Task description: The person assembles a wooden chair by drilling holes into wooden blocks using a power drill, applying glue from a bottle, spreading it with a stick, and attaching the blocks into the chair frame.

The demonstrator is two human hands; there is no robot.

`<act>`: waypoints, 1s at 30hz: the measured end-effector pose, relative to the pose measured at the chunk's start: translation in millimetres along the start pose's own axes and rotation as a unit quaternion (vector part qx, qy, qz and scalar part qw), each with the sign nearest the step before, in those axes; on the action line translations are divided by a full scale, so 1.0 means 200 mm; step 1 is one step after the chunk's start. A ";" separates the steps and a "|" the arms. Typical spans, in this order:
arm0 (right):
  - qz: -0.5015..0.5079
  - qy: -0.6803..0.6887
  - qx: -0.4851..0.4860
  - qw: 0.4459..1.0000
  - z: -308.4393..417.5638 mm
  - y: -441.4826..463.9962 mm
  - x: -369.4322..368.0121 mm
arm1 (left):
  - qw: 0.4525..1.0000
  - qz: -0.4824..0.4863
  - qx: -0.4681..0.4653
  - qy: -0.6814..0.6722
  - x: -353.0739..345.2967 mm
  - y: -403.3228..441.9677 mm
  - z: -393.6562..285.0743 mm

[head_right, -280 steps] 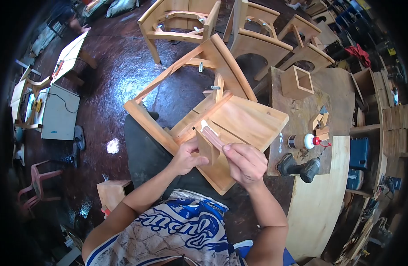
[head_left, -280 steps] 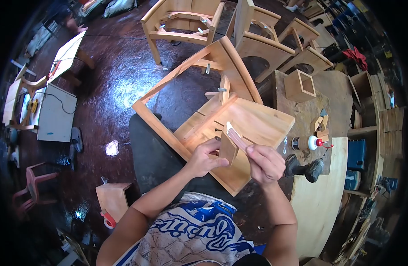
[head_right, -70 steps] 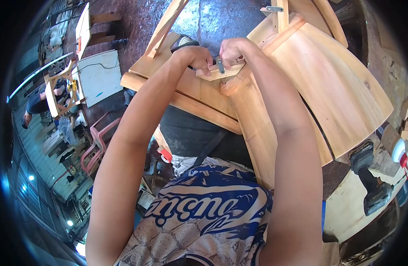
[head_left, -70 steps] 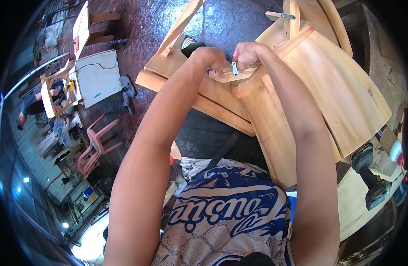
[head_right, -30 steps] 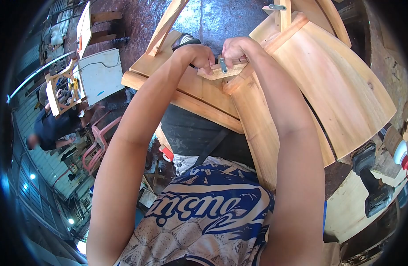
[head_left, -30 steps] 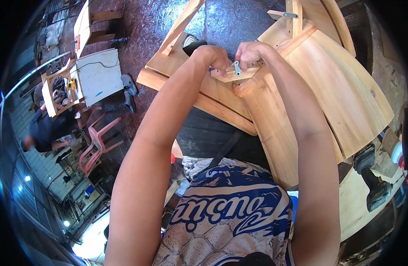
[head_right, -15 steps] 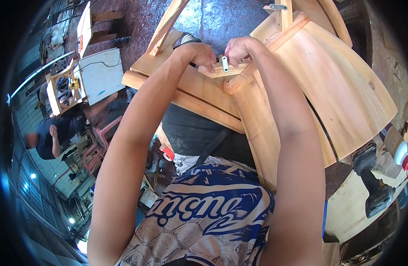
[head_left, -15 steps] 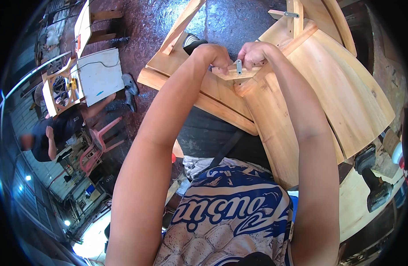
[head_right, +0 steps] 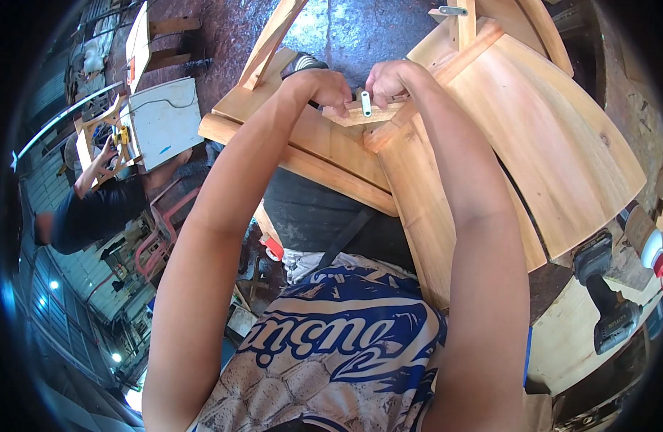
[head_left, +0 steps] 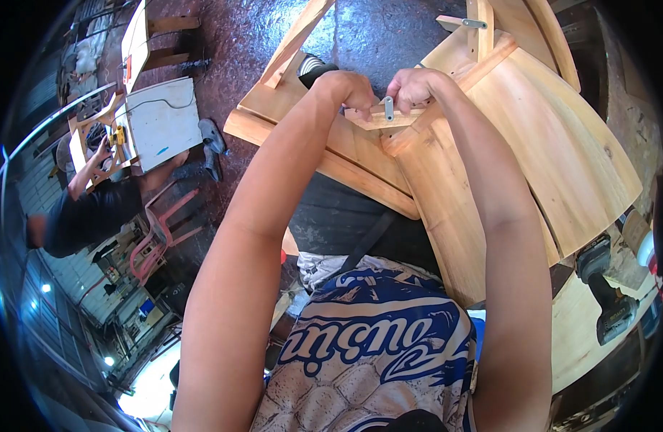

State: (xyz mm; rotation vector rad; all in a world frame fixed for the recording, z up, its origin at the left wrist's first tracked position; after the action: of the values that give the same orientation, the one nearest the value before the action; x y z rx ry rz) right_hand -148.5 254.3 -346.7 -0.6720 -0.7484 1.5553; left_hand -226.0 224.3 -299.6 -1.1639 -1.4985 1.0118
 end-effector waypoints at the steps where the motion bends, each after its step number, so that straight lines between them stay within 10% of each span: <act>1: 0.000 0.000 0.000 1.000 0.00 0.00 0.00 | 1.000 0.000 0.000 0.000 0.00 0.00 0.00; 30: 0.025 0.003 -0.011 1.000 0.05 -0.01 -0.07 | 0.999 0.021 -0.005 0.030 -0.05 0.02 0.01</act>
State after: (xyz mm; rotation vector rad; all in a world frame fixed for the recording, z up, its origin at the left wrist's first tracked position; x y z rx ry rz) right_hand -153.9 239.8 -338.9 -0.7156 -0.7504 1.5915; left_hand -226.6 215.8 -306.3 -1.2266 -1.4386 0.9898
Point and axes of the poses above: each hand's wrist, its own y-axis towards the middle knuckle, its own x-axis out of the back of the hand, z = x × y, the point moved 10 cm from there along y, towards the middle knuckle, and after that the axes turned 7 degrees about -x, right-handed, at the moved point
